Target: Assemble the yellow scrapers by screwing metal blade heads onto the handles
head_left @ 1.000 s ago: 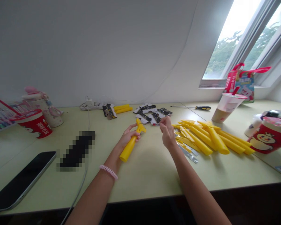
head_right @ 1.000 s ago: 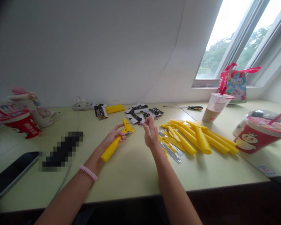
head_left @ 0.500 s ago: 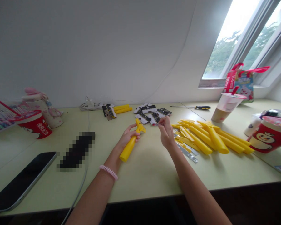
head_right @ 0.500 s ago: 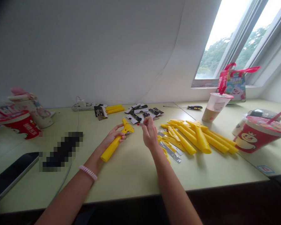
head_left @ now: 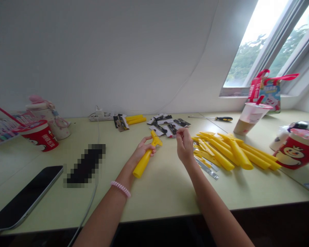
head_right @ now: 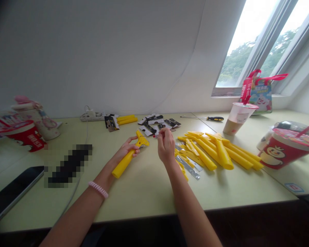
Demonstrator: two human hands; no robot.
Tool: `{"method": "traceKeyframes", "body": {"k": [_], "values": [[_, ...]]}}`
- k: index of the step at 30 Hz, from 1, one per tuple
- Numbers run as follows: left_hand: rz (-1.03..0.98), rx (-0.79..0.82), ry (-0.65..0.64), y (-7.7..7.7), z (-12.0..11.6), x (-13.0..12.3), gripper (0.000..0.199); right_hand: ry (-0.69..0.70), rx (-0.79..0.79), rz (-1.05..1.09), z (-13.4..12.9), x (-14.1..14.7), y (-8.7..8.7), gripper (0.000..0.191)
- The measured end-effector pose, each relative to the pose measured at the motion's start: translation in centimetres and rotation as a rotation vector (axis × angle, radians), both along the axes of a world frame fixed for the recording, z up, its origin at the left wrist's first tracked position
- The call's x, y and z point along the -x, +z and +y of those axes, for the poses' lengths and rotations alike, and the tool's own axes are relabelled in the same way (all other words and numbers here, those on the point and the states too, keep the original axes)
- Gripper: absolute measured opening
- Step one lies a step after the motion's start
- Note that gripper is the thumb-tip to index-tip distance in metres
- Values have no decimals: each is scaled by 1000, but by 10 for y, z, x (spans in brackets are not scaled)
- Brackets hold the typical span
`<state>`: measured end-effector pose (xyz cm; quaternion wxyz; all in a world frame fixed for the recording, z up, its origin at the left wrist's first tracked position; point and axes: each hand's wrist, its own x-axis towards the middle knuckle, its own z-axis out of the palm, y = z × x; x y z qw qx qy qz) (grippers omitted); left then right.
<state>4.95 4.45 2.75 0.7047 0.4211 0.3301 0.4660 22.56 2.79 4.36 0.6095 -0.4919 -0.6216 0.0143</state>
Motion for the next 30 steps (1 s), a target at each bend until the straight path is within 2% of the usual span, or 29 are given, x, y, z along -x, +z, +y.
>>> {"method": "traceKeyframes", "body": {"k": [8,13,16,20,24,30], "values": [[-2,3,-5,-1,2,0,60,15,79,-12,-2,1,0,13],[5,10,8,-1,2,1,61,93,24,-7,0,0,-1,4],[16,20,12,1,0,1,61,101,17,33,2,1,-1,9],[41,27,3,5,-3,-1,61,34,34,104,2,1,-1,18],[42,26,1,5,-4,-2,61,31,54,80,2,1,-3,24],[19,14,-8,5,-3,-1,61,124,66,72,1,1,-2,12]]}}
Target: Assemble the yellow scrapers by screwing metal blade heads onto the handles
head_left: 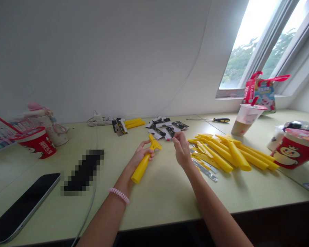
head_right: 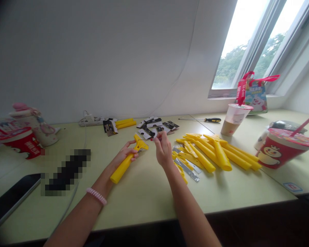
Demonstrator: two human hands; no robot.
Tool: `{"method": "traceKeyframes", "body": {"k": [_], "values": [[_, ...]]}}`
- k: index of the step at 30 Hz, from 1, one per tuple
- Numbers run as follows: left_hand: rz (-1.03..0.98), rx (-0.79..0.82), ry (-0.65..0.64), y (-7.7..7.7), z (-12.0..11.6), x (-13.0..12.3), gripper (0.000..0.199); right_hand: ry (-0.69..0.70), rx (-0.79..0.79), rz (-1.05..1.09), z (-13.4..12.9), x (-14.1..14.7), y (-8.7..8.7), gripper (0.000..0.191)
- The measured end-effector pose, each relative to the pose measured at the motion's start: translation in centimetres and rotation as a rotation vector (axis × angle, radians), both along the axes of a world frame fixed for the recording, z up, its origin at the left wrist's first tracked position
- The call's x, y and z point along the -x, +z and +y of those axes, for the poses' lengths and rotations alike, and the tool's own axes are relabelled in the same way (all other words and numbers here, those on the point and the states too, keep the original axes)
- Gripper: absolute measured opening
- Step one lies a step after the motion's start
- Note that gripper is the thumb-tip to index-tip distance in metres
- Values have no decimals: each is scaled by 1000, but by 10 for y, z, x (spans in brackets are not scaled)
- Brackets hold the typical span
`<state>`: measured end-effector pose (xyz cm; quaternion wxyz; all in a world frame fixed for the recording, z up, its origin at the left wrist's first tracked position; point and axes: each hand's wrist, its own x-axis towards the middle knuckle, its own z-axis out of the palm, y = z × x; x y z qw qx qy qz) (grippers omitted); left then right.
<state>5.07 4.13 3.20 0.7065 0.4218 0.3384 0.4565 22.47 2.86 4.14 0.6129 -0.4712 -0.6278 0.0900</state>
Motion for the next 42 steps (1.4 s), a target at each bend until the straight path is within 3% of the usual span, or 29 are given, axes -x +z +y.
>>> {"method": "traceKeyframes", "body": {"k": [5,15,25,35,42], "values": [[11,-10,-30,-1,-1,-1,61,-32,-79,1,0,0,3,7],[55,-1,-30,4,-6,-1,53,-60,-42,105,-2,2,3,20],[0,-21,-39,3,-4,-2,52,-37,-59,8,0,2,4,17],[17,-51,7,4,-4,-1,48,-87,-51,38,0,1,4,21],[-26,6,58,4,0,-2,52,-48,-28,80,1,2,3,22]]}}
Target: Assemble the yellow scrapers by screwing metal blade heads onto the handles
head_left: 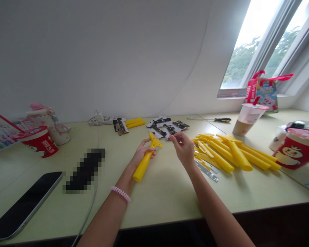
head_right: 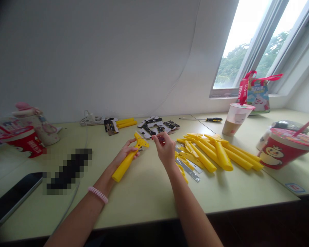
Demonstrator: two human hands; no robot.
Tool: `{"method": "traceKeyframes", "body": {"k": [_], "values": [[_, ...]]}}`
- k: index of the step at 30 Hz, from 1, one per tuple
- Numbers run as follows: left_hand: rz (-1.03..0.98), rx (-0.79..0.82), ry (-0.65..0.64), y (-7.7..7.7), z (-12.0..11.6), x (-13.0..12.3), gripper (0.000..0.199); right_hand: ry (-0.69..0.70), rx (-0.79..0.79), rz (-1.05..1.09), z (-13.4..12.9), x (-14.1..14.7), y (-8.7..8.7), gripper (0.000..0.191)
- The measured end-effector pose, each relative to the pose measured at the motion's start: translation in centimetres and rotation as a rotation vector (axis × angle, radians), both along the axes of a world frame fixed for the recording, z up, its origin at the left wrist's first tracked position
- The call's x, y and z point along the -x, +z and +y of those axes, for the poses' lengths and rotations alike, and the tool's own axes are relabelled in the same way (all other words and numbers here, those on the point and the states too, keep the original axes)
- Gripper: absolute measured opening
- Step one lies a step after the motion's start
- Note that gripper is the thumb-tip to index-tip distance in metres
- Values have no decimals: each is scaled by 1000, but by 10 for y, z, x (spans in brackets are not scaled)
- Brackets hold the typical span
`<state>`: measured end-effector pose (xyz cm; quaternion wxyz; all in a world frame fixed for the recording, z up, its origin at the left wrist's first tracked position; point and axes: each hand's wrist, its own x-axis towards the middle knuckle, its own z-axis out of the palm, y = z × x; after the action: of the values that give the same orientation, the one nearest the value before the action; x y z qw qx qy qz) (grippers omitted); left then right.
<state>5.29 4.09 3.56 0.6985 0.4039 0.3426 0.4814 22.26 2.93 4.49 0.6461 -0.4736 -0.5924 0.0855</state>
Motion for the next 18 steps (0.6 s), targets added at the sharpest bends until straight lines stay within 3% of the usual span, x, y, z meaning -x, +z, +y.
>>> {"method": "traceKeyframes", "body": {"k": [8,13,18], "values": [[-427,195,308,3,14,20,32,-7,43,195,5,-4,-3,36],[-430,51,589,-9,36,31,28,-12,111,224,8,-6,-6,39],[-368,38,799,-18,77,44,22,-2,153,190,8,-4,-4,38]]}}
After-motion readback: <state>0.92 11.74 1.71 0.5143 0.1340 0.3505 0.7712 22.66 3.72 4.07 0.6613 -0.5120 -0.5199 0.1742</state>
